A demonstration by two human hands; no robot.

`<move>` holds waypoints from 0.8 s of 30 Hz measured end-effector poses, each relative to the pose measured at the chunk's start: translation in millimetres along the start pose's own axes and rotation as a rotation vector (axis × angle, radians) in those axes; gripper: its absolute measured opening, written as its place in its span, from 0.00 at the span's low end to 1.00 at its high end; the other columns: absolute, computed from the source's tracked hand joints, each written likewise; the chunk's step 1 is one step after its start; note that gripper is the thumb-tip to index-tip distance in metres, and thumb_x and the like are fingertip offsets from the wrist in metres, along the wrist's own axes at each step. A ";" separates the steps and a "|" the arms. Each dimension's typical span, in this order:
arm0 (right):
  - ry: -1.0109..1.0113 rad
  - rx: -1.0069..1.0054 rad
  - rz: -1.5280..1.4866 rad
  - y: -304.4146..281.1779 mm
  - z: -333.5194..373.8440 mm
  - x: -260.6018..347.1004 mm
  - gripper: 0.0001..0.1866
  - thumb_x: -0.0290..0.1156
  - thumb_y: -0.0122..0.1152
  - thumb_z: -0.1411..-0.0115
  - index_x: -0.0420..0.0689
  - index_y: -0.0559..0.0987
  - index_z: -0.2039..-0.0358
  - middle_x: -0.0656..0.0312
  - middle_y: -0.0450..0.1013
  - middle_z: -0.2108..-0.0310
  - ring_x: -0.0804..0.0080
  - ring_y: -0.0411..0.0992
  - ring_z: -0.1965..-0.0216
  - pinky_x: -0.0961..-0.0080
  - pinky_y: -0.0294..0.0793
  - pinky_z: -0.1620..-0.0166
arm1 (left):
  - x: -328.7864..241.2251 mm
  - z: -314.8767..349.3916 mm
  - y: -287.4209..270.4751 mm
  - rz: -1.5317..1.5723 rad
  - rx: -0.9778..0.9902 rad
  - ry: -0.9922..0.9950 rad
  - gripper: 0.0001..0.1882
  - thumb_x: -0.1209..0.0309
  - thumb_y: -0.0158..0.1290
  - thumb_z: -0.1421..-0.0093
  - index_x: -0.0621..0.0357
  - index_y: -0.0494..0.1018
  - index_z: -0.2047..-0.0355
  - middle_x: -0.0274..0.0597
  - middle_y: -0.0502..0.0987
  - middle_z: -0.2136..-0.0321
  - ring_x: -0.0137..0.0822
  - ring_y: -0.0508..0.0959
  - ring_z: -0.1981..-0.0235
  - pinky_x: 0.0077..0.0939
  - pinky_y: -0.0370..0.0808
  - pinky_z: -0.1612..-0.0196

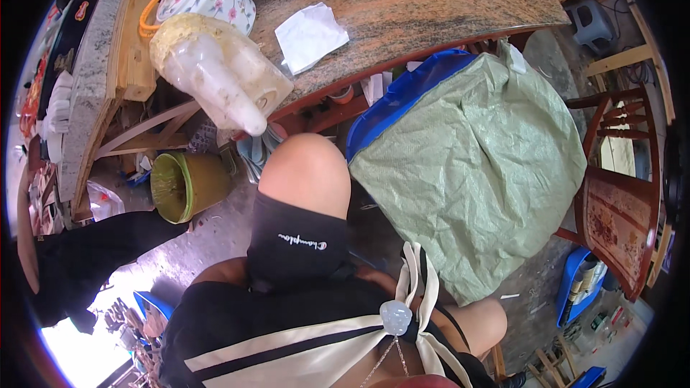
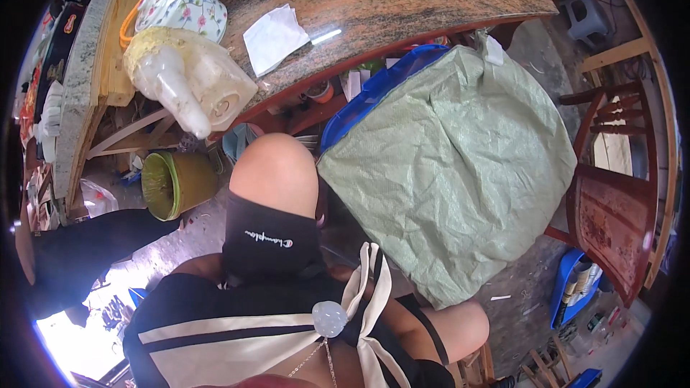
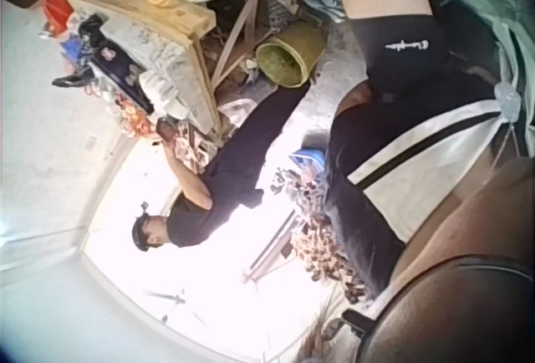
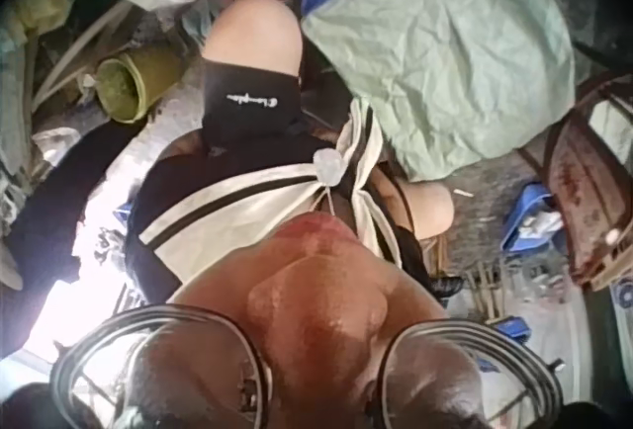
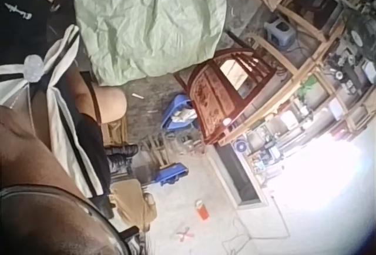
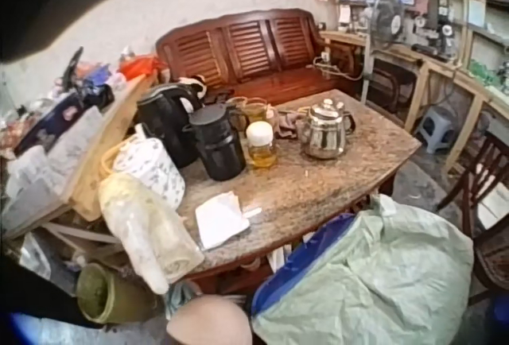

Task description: The person sits on a low stool in a workshop and applies a yellow adhesive to light blue shoe insoles using a brush. They handle the insoles one by one, dipping the brush into a container and spreading the substance on the surface before stacking them.

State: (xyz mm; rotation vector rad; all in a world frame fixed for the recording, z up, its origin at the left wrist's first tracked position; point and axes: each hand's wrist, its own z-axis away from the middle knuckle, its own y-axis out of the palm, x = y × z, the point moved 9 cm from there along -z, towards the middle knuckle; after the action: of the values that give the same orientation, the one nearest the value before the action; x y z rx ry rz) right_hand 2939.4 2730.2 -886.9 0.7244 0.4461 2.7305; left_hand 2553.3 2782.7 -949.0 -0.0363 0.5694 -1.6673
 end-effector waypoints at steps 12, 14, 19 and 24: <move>-0.064 -0.051 0.051 -45.0 -176.7 7.2 0.25 0.51 0.41 0.36 0.44 0.78 0.61 0.56 0.74 0.69 0.68 0.73 0.76 0.67 0.74 0.76 | 21.8 14.0 -11.9 -0.126 0.032 0.195 0.18 0.64 0.49 0.38 0.56 0.71 0.50 0.47 0.77 0.57 0.39 0.77 0.58 0.29 0.72 0.54; -0.072 -0.097 0.132 -61.7 -172.2 23.5 0.28 0.56 0.37 0.35 0.46 0.77 0.59 0.61 0.74 0.71 0.70 0.71 0.79 0.69 0.72 0.77 | 24.6 11.8 -11.2 -0.136 0.038 0.214 0.18 0.64 0.49 0.38 0.56 0.71 0.50 0.48 0.77 0.57 0.40 0.77 0.58 0.30 0.72 0.54; -0.051 -0.138 0.079 -46.0 -101.0 85.2 0.25 0.53 0.38 0.36 0.51 0.74 0.51 0.61 0.73 0.60 0.66 0.74 0.67 0.70 0.75 0.73 | 42.4 17.0 -13.7 -0.108 0.033 0.160 0.18 0.64 0.49 0.38 0.56 0.71 0.50 0.48 0.76 0.57 0.40 0.77 0.57 0.30 0.72 0.54; -0.233 0.001 -0.148 -16.3 -170.1 37.9 0.22 0.45 0.46 0.40 0.49 0.72 0.49 0.58 0.70 0.51 0.62 0.72 0.58 0.63 0.78 0.68 | 6.1 -8.8 3.0 -0.142 0.066 0.108 0.18 0.64 0.49 0.38 0.56 0.71 0.50 0.48 0.76 0.57 0.41 0.77 0.57 0.30 0.72 0.53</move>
State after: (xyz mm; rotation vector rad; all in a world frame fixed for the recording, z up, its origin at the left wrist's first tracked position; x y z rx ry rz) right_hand 2822.8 2720.3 -1017.1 0.9559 0.4296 2.4721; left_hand 2551.9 2779.8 -959.6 0.0629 0.6041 -1.8334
